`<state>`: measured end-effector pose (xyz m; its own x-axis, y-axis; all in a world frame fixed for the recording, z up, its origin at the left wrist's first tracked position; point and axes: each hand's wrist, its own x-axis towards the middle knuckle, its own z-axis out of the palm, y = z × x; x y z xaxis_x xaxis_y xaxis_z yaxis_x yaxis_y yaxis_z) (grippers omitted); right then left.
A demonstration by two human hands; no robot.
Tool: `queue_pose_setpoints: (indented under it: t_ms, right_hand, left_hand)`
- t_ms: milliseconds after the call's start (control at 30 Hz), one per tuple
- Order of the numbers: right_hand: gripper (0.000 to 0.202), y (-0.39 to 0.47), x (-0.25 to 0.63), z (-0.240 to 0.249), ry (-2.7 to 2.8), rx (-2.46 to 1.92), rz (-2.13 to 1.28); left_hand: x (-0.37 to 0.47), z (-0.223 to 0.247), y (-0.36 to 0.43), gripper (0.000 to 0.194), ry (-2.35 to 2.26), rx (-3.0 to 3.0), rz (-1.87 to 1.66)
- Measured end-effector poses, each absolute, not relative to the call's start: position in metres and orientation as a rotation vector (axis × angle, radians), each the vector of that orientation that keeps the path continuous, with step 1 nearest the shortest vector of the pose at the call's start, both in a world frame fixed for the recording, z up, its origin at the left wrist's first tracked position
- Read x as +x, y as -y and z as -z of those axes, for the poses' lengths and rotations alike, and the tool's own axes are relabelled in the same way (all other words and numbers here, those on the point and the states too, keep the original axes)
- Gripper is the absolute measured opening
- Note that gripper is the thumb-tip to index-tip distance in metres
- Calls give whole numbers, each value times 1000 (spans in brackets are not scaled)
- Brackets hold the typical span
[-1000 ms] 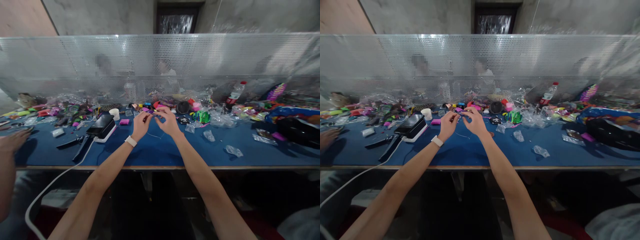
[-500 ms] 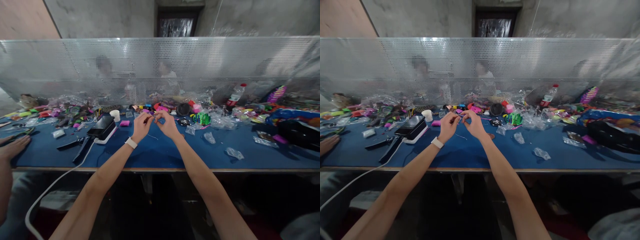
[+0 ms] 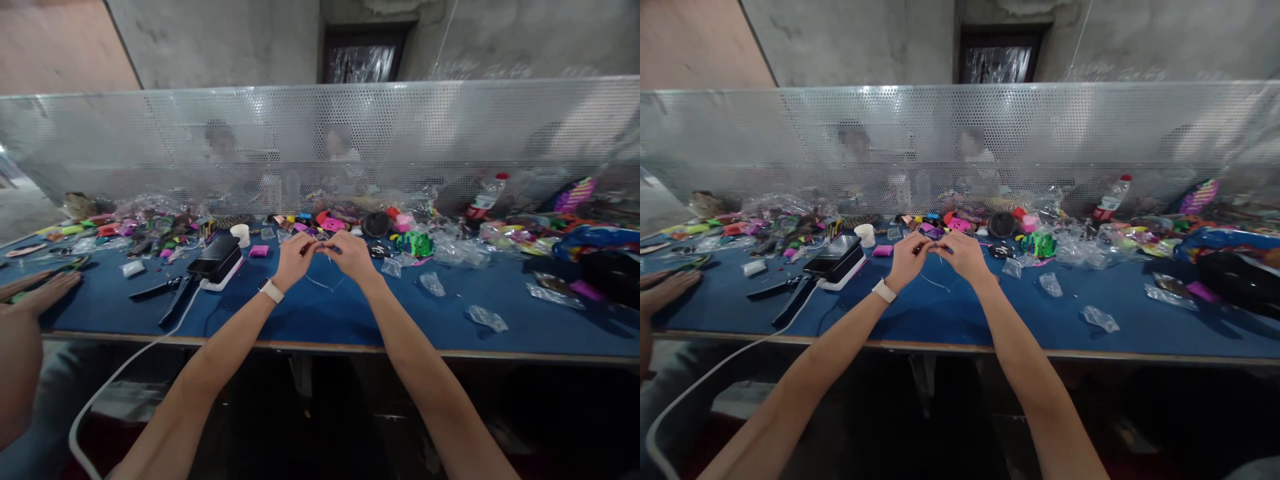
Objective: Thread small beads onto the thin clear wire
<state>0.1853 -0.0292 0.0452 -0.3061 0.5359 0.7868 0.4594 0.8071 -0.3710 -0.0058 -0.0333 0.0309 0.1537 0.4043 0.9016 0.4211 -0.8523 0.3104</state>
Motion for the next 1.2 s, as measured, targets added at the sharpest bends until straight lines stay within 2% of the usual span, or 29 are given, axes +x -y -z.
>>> queue_pose_setpoints:
  t_ms: [133, 233, 300, 367, 500, 667, 833, 967, 1200]
  right_hand:
    - [56, 33, 182, -53, 1839, -823, -444]
    - [68, 30, 181, -55, 1762, -870, -831]
    - [72, 28, 182, -55, 1716, -909, -1067]
    - [73, 26, 183, -53, 1688, -935, -1158]
    - [63, 27, 183, -49, 1695, -921, -956]
    - [31, 29, 178, -40, 1761, -846, -437]
    - [19, 24, 176, -34, 1877, -774, -77]
    - [18, 24, 173, -33, 1816, -784, -155]
    - [29, 21, 168, -33, 1801, -880, -702]
  left_hand:
    - [-6, -28, 33, 30, 791, -2327, 1744]
    - [-4, -23, 32, 31, 707, -2364, 1555]
    - [-2, -20, 32, 32, 665, -2424, 1416]
    - [1, -18, 32, 33, 670, -2440, 1406]
    - [4, -19, 30, 32, 812, -2356, 1696]
    - [-1, -19, 22, 38, 1073, -2311, 1980]
    - [-1, -17, 21, 37, 1099, -2356, 2010]
    - [-1, -20, 26, 37, 1038, -2334, 1953]
    - [-8, -19, 20, 33, 914, -2339, 1794]
